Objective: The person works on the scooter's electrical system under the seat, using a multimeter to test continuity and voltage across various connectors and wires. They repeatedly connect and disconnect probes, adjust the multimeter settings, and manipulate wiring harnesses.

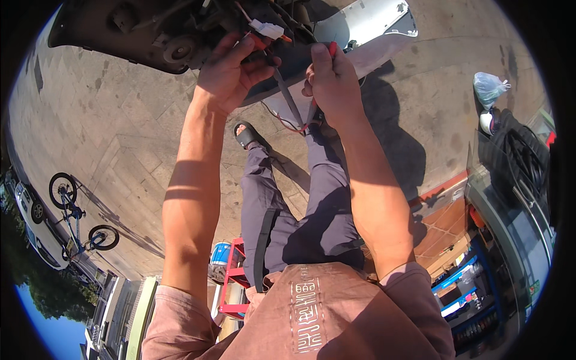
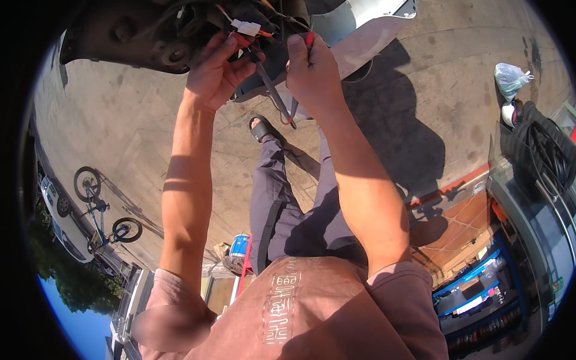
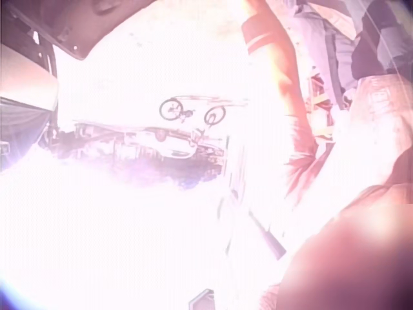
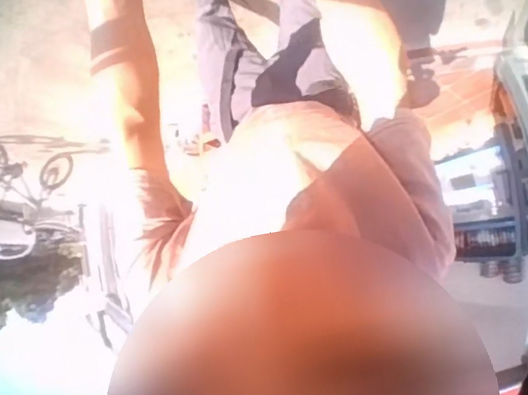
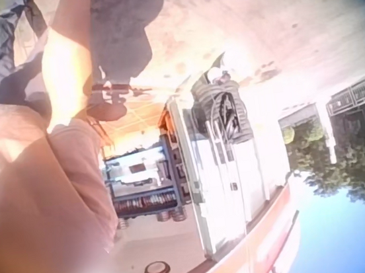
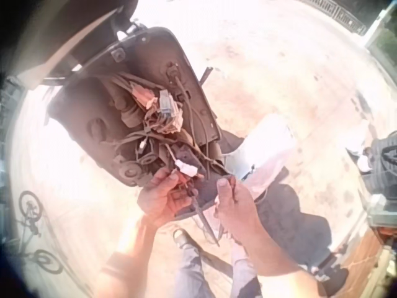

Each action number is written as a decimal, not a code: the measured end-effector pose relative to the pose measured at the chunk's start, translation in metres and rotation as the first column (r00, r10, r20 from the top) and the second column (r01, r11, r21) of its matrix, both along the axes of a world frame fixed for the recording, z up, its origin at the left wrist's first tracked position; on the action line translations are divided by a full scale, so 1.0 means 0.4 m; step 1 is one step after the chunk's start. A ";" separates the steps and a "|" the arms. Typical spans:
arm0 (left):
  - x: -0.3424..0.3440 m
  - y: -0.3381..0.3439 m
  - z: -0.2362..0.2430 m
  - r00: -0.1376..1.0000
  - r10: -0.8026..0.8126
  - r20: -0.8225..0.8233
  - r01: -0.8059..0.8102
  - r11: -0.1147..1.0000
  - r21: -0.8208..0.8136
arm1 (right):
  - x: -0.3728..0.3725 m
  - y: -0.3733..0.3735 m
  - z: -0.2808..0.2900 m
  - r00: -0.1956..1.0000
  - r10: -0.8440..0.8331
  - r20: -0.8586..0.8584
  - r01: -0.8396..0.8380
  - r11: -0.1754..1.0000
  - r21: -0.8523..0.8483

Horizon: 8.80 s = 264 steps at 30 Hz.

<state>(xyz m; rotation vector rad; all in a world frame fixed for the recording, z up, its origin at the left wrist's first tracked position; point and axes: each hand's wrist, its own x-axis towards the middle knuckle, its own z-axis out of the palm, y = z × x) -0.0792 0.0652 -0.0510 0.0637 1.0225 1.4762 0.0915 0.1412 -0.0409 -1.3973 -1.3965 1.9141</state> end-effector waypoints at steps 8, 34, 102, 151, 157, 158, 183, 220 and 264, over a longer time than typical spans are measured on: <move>-0.007 -0.002 0.000 0.999 0.001 -0.035 -0.002 0.999 -0.045 | -0.012 0.023 -0.004 0.875 0.372 0.310 -0.464 0.825 0.322; 0.019 -0.002 -0.004 0.994 0.108 0.004 -0.108 0.994 -0.017 | -0.044 0.082 0.057 0.758 0.463 0.459 -0.607 0.757 0.240; 0.049 0.015 -0.003 0.976 0.195 0.094 -0.185 0.977 -0.104 | 0.085 -0.060 0.015 0.939 0.308 0.154 -0.324 0.942 0.089; -0.032 0.017 0.063 0.906 -0.107 -0.409 0.065 0.991 -0.115 | -0.089 0.136 -0.002 0.998 0.025 -0.052 0.009 0.826 0.563; 0.010 0.039 0.062 0.940 -0.086 -0.330 0.053 0.993 -0.106 | -0.078 0.148 0.004 0.995 0.094 -0.020 -0.072 0.865 0.497; 0.015 0.041 0.059 0.951 -0.059 -0.304 0.030 0.994 -0.101 | -0.075 0.150 0.004 0.995 0.101 -0.008 -0.084 0.862 0.500; 0.000 0.036 0.038 1.000 0.001 -0.006 -0.001 0.996 -0.092 | -0.060 0.174 -0.025 0.997 0.070 -0.045 -0.054 0.957 0.284; -0.028 0.048 0.013 0.993 -0.072 -0.090 0.063 0.993 -0.096 | -0.102 0.133 -0.017 0.998 0.047 0.034 -0.055 0.954 0.293; -0.048 0.063 0.053 0.987 -0.121 -0.108 0.088 0.959 -0.271 | -0.069 -0.045 -0.072 0.871 -0.431 -0.234 0.360 0.886 -0.292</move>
